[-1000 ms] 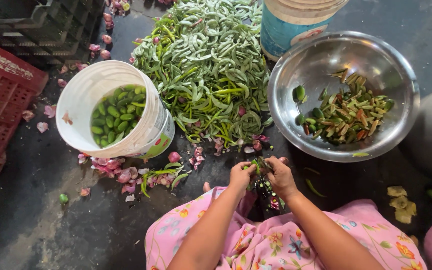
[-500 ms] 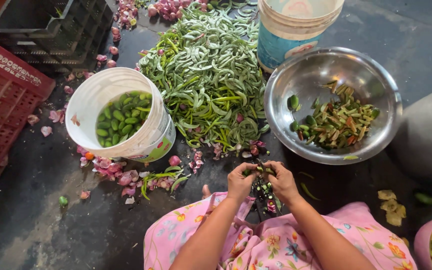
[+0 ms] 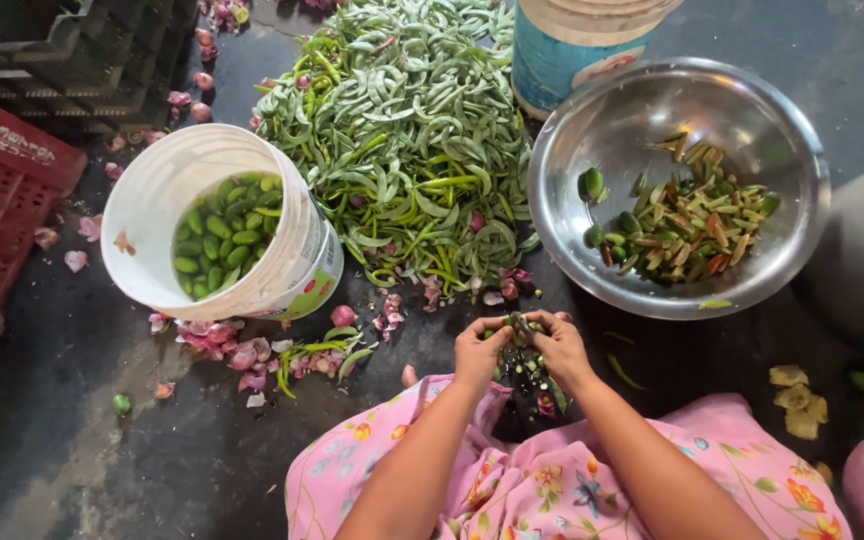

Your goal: The person sits on the floor and peels small green vegetables using a knife. They remove the outer skin and place the peeled vegetables into a white bucket filled with water, while discarding the peels into a metal bowl.

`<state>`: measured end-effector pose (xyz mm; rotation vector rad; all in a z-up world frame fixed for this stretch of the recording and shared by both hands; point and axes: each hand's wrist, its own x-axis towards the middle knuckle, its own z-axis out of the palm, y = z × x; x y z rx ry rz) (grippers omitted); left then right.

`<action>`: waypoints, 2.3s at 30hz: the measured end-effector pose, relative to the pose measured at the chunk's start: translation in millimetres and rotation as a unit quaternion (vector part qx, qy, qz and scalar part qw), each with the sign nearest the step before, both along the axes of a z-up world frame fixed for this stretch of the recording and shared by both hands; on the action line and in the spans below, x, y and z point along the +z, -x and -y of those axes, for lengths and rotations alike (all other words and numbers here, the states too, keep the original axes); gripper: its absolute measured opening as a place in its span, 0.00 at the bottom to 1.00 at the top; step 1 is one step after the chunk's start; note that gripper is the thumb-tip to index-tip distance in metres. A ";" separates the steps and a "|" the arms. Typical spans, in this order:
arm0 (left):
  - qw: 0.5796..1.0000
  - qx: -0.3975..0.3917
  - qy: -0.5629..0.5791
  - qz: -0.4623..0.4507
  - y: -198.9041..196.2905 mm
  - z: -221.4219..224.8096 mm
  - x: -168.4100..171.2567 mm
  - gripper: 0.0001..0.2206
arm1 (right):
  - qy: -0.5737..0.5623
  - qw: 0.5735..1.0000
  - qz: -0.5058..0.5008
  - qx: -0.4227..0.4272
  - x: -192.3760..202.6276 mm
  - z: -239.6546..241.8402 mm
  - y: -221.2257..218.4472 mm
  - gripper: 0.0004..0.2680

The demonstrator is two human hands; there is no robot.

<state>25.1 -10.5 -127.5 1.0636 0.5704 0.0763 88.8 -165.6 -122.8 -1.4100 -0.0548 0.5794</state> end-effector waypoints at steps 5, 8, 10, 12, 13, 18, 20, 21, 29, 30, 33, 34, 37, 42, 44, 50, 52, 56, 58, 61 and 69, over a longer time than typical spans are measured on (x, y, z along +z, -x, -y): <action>0.993 0.010 -0.008 -0.114 -5.6 1.5 -18.8 0.07 | 0.051 0.998 -0.033 0.007 -12.8 -6.8 -6.2 0.08; 0.994 -0.001 0.004 -0.113 -4.8 -2.3 -10.0 0.07 | 0.066 0.996 -0.048 0.024 2.5 -9.1 -3.9 0.08; 0.998 -0.019 -0.005 -0.063 -1.2 -0.6 1.4 0.07 | 0.033 0.996 -0.075 0.024 20.3 -3.8 -5.6 0.08; 0.999 -0.018 -0.037 -0.016 6.0 -0.3 14.1 0.06 | 0.078 0.996 0.014 0.038 35.9 1.6 1.7 0.09; 0.999 -0.016 -0.051 0.006 10.1 2.0 20.6 0.06 | 0.103 0.992 0.058 0.046 42.3 4.5 5.8 0.09; 0.987 0.005 -0.149 0.063 19.8 9.8 59.1 0.05 | 0.021 0.997 0.074 0.031 59.3 3.1 11.6 0.07; 0.981 0.016 -0.183 0.063 21.6 12.8 71.6 0.05 | 0.022 0.994 0.100 0.027 58.2 4.0 12.0 0.08; 0.976 0.022 -0.209 0.063 23.1 13.6 76.2 0.05 | 0.038 0.990 0.134 0.026 56.0 4.1 13.8 0.08; 0.976 0.036 -0.213 0.042 17.9 14.3 65.8 0.04 | 0.040 0.991 0.124 0.009 31.4 2.0 7.7 0.09; 0.978 0.037 -0.203 0.042 15.9 14.0 59.5 0.03 | 0.015 0.996 0.087 0.004 28.3 0.7 5.2 0.08; 0.989 0.028 -0.145 -0.027 5.3 11.0 37.1 0.03 | -0.007 1.000 -0.008 0.000 15.1 -2.5 -1.9 0.07; 0.991 0.023 -0.121 -0.060 2.3 9.5 29.5 0.03 | -0.006 0.999 -0.036 0.001 9.3 -3.0 -3.4 0.06; 0.992 0.012 -0.043 -0.114 -2.7 7.6 9.8 0.03 | 0.011 0.996 -0.083 0.005 -11.0 -3.2 -9.8 0.05; 0.982 -0.018 -0.074 -0.175 -2.2 10.1 -6.7 0.06 | 0.110 0.990 -0.092 0.008 -39.0 -4.1 -7.5 0.05; 0.975 -0.028 -0.109 -0.192 -2.3 10.0 -10.1 0.06 | 0.147 0.985 -0.093 0.011 -41.6 -5.6 -7.9 0.05; 0.991 -0.023 -0.065 -0.113 5.4 11.8 -7.1 0.08 | 0.116 0.991 -0.070 0.010 -14.0 -3.4 4.9 0.09; 0.989 -0.027 -0.071 -0.125 7.0 10.4 -1.9 0.09 | 0.045 0.995 -0.080 0.027 1.2 -1.4 8.9 0.13; 0.988 -0.031 -0.111 -0.100 6.6 10.4 8.5 0.09 | 0.214 0.970 0.111 0.021 29.8 -4.3 23.2 0.16; 0.985 -0.042 -0.121 -0.114 8.2 8.6 7.8 0.09 | 0.260 0.950 0.171 0.008 39.7 -9.3 28.1 0.16; 0.990 -0.027 -0.109 -0.082 1.7 9.3 -2.3 0.08 | 0.233 0.955 0.181 0.010 45.7 -12.1 28.3 0.13; 0.972 -0.056 -0.183 -0.136 -4.6 4.9 -22.0 0.09 | 0.271 0.890 0.368 0.014 30.3 -8.1 28.1 0.13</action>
